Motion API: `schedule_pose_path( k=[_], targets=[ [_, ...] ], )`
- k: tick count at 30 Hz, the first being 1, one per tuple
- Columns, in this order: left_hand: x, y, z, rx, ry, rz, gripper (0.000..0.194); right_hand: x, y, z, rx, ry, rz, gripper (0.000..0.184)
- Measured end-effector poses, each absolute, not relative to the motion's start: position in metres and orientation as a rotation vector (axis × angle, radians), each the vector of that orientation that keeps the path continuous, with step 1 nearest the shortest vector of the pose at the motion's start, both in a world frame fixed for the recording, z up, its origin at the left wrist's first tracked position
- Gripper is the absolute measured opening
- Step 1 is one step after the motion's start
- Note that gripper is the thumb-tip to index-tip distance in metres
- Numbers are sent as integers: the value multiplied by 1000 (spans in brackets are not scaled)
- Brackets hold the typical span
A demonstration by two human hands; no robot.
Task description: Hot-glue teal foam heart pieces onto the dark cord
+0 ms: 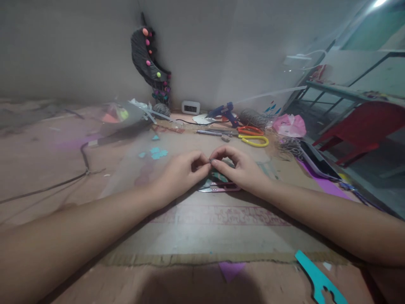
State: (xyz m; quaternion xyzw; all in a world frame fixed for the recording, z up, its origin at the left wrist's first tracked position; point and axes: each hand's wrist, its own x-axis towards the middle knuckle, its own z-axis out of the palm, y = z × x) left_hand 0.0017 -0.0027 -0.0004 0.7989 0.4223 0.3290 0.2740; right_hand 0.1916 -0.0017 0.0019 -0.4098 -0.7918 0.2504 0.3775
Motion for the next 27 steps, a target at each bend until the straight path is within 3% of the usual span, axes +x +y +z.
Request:
schedule_pose_path(
  k=[11, 16, 27],
  targets=[
    [0, -3, -2, 2163, 1106, 892, 13, 192, -3, 2, -1033, -2034, 635, 8],
    [2, -3, 0, 2146, 1108, 891, 10, 194, 1, -1, -994, -1845, 835, 30],
    [1, -2, 0, 2081, 1119, 901, 12, 194, 2, 4, -1096, -1928, 740, 13]
  ],
)
